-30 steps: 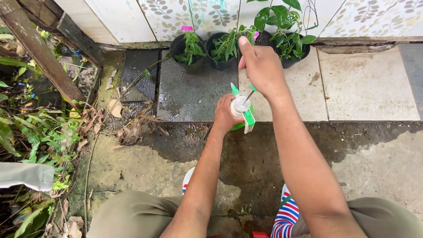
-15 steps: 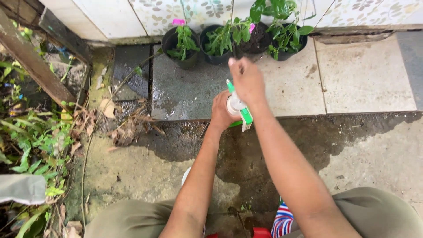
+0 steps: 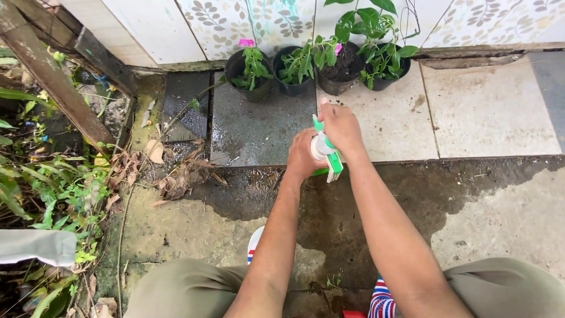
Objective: Watering several potted plants using a hand-held spray bottle.
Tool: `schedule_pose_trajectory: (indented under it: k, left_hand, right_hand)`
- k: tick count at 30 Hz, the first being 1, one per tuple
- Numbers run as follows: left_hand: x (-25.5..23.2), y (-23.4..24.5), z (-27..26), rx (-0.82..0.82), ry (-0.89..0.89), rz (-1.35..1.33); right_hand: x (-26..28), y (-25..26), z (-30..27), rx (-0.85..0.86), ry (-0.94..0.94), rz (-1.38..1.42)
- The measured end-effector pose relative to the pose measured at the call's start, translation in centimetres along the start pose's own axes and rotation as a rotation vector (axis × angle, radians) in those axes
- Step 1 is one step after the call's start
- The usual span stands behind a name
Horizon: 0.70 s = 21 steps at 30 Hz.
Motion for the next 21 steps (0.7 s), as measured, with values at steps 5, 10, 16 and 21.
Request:
schedule_pose_trajectory:
  k: [5,10,16,21]
  left_hand:
    - [-0.1,-0.1,0.0,-0.006,-0.026,0.004]
    - [-0.6,0.0,-0.1,-0.001,-0.037,0.019]
    - [0.0,0.0,-0.1,-0.169,-0.192,-0.034]
    - [1.5,-1.2,0.0,-0.112,-0.067,-0.09]
  right_hand:
    - [3.7,4.9,-2.1,-0.007,0.078,0.09]
    - [6.9,8.5,-3.2,-0.01,0.128,0.09]
    - [9.7,9.3,-4.3,0.005,0.206,0.114]
    - [7.1,8.1,-1.8,-0.198,0.218,0.098]
Point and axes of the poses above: each hand's wrist, its own z-axis towards the middle knuckle, its own y-axis out of the back of the hand, x = y × z, the point moved 6 cm from there along z, towards the middle knuckle, and after that the axes turned 6 degrees about -x, right-handed, at the moved point
